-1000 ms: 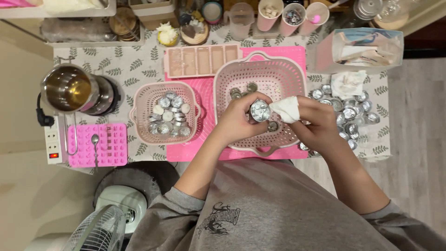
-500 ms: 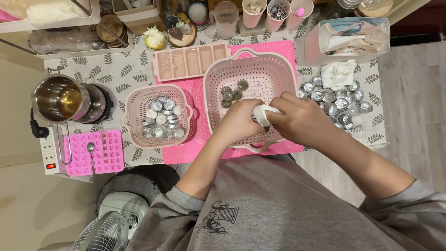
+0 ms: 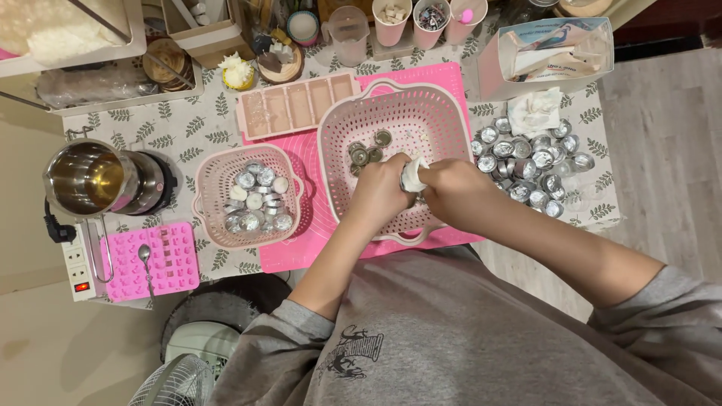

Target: Cleaning and wiping small metal candle containers with a cloth to prepare them for filling.

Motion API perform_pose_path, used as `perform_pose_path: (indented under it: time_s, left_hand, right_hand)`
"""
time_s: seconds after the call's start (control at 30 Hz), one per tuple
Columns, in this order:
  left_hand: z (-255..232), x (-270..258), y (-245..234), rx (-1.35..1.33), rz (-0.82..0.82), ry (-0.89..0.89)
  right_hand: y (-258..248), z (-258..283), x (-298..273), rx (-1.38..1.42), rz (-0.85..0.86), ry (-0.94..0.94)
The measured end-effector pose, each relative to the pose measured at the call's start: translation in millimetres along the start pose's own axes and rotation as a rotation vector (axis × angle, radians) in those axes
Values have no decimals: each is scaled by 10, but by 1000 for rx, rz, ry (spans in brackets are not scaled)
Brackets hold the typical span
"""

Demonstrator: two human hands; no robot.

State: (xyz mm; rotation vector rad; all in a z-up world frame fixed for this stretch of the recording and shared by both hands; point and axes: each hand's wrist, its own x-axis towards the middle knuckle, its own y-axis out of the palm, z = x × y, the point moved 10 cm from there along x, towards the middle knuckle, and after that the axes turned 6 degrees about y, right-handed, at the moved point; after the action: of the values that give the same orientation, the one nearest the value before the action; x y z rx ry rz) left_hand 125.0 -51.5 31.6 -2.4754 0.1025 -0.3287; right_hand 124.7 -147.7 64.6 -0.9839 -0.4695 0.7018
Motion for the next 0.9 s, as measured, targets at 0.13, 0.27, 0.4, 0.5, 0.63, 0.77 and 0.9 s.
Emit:
perform_pose_path:
  time_s: [0.13,0.27,0.4,0.5,0.63,0.77,0.9]
  left_hand:
    - [126,-29,92,66,25,-2]
    - [203,-36,135,119,20,49]
    - [260,-62,123,138,37,20]
    - [289,-103,156,106,15,61]
    - [359,-104,135,135,25,33]
    - [324,-123,43,136,-7,93]
    - [279,-119,-36,132,3,107]
  right_hand:
    - [27,-70,52,130,59,108]
    - [342,-430,31,534,310,575]
    - [984,-772,-177,1070,467,856]
    - [1058,-608,-213,1418,505,965]
    - [1435,-548,-282,1812,555,969]
    - [1468,-284,-222,2385,565,830]
    - [1527,-263,-179,2661,585,668]
